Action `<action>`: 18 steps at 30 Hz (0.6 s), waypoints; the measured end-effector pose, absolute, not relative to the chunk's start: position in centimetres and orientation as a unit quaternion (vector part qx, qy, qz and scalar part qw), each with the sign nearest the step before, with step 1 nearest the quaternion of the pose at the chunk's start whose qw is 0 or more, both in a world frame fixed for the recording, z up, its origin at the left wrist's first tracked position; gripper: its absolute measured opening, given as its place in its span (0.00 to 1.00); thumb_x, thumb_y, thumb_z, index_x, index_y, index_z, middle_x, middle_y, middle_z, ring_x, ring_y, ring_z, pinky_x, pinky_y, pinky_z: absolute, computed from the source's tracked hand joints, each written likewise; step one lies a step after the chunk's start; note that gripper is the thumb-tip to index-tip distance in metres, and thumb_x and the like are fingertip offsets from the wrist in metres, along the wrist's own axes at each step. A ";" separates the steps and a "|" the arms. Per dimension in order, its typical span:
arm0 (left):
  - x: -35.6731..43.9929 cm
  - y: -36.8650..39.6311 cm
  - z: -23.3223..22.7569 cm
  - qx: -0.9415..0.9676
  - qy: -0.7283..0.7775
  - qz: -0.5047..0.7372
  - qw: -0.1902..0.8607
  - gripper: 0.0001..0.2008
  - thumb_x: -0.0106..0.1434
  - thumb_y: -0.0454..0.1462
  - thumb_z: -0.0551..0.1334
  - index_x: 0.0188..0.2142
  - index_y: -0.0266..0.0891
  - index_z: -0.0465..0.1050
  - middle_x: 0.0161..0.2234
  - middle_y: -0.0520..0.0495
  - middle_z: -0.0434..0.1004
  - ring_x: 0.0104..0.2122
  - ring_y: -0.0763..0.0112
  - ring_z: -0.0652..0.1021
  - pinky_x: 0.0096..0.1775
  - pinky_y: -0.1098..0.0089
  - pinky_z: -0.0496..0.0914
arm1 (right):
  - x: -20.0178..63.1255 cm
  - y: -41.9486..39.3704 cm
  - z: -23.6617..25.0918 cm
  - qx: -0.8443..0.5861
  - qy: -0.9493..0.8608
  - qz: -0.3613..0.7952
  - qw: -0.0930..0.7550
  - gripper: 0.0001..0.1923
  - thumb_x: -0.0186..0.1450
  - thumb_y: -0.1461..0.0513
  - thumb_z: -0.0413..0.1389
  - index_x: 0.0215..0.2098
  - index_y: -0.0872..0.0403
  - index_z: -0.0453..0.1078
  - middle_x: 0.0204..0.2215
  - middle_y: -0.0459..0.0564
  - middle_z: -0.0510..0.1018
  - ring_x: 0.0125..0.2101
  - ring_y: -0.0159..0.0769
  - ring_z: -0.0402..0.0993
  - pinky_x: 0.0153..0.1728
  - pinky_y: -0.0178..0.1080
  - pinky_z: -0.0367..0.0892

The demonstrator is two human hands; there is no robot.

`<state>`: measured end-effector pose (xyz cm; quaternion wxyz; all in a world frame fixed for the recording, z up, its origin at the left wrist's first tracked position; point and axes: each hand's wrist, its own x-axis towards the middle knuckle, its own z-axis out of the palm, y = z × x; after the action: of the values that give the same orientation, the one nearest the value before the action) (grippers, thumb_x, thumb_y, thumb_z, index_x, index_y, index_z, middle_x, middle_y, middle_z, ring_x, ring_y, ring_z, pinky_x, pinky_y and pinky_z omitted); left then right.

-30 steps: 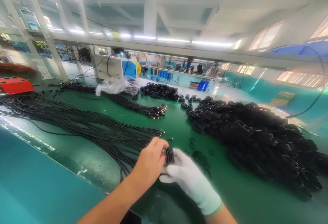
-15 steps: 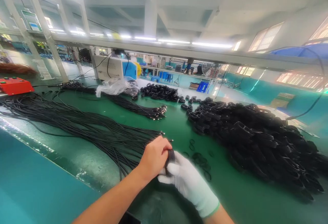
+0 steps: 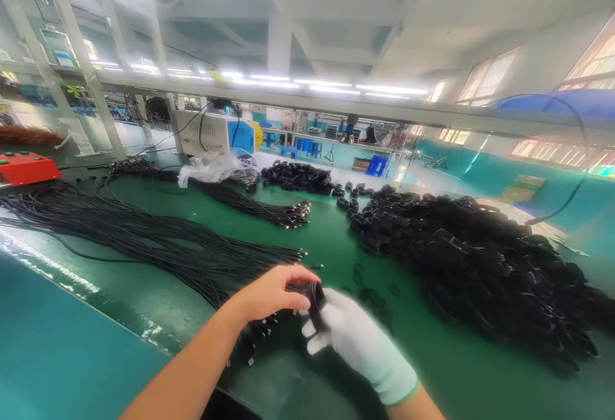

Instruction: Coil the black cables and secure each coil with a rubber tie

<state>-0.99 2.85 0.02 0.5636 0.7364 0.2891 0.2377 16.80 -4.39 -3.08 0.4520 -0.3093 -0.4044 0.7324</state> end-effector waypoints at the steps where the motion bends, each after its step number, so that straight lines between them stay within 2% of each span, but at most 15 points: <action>1: -0.9 2.9 0.0 0.748 0.311 0.245 0.533 0.20 0.52 0.33 0.63 0.46 0.42 0.73 0.46 0.46 0.73 0.47 0.62 0.72 0.50 0.62 0.65 | 16.9 -4.3 -3.1 -0.341 -0.427 0.699 0.462 0.23 0.55 0.57 0.61 0.46 0.59 0.65 0.39 0.56 0.73 0.32 0.37 0.74 0.30 0.39 0.70; 5: -0.7 3.2 -0.6 0.718 0.332 0.320 0.521 0.19 0.55 0.37 0.62 0.48 0.39 0.70 0.48 0.44 0.72 0.46 0.65 0.73 0.50 0.65 0.66 | 17.0 -4.3 -3.1 -0.374 -0.433 0.674 0.468 0.26 0.54 0.58 0.62 0.47 0.57 0.62 0.40 0.57 0.72 0.30 0.37 0.75 0.31 0.42 0.70; 9: -0.6 3.6 -2.3 0.695 0.387 0.391 0.463 0.15 0.58 0.39 0.60 0.43 0.37 0.71 0.43 0.43 0.74 0.42 0.65 0.74 0.47 0.65 0.68 | 17.7 -4.2 -2.5 -0.430 -0.467 0.613 0.471 0.26 0.51 0.57 0.62 0.46 0.57 0.65 0.38 0.55 0.73 0.32 0.41 0.74 0.33 0.45 0.70; 11: -0.5 3.8 -2.9 0.706 0.411 0.401 0.415 0.12 0.58 0.40 0.59 0.41 0.38 0.72 0.41 0.45 0.74 0.38 0.66 0.75 0.43 0.66 0.68 | 18.7 -3.5 -1.6 -0.534 -0.529 0.486 0.445 0.26 0.51 0.58 0.62 0.47 0.55 0.66 0.39 0.54 0.74 0.37 0.43 0.73 0.39 0.46 0.69; 14: -0.4 4.1 -3.5 0.726 0.422 0.398 0.370 0.10 0.59 0.41 0.58 0.38 0.41 0.73 0.39 0.48 0.74 0.35 0.67 0.74 0.40 0.68 0.69 | 21.8 -1.4 0.8 -0.707 -0.590 0.170 0.350 0.29 0.55 0.56 0.58 0.55 0.52 0.61 0.50 0.53 0.70 0.48 0.43 0.68 0.49 0.43 0.63; 15: -0.3 4.1 -3.5 0.734 0.423 0.391 0.359 0.10 0.59 0.41 0.58 0.38 0.42 0.73 0.38 0.49 0.74 0.34 0.67 0.74 0.38 0.69 0.68 | 23.3 -0.5 1.8 -0.736 -0.585 0.097 0.326 0.30 0.57 0.56 0.56 0.57 0.53 0.59 0.53 0.54 0.67 0.52 0.44 0.64 0.52 0.43 0.60; 16: -0.3 4.0 -3.6 0.745 0.424 0.380 0.348 0.09 0.59 0.42 0.58 0.37 0.42 0.73 0.37 0.50 0.74 0.33 0.67 0.74 0.37 0.70 0.68 | 24.8 0.6 2.7 -0.752 -0.578 0.057 0.312 0.31 0.58 0.56 0.55 0.58 0.54 0.57 0.55 0.55 0.65 0.55 0.45 0.61 0.55 0.43 0.56; 18: -0.2 3.9 -3.7 0.768 0.422 0.351 0.330 0.09 0.60 0.42 0.57 0.36 0.43 0.73 0.35 0.51 0.74 0.31 0.68 0.74 0.34 0.71 0.67 | 28.2 2.9 4.5 -0.787 -0.550 -0.003 0.279 0.31 0.59 0.57 0.53 0.59 0.57 0.57 0.54 0.58 0.66 0.55 0.48 0.59 0.55 0.46 0.53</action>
<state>-0.22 3.92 -3.67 0.3304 0.7680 0.4215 0.3513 28.22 2.92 4.55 0.2795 -0.7868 -0.5503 -0.0027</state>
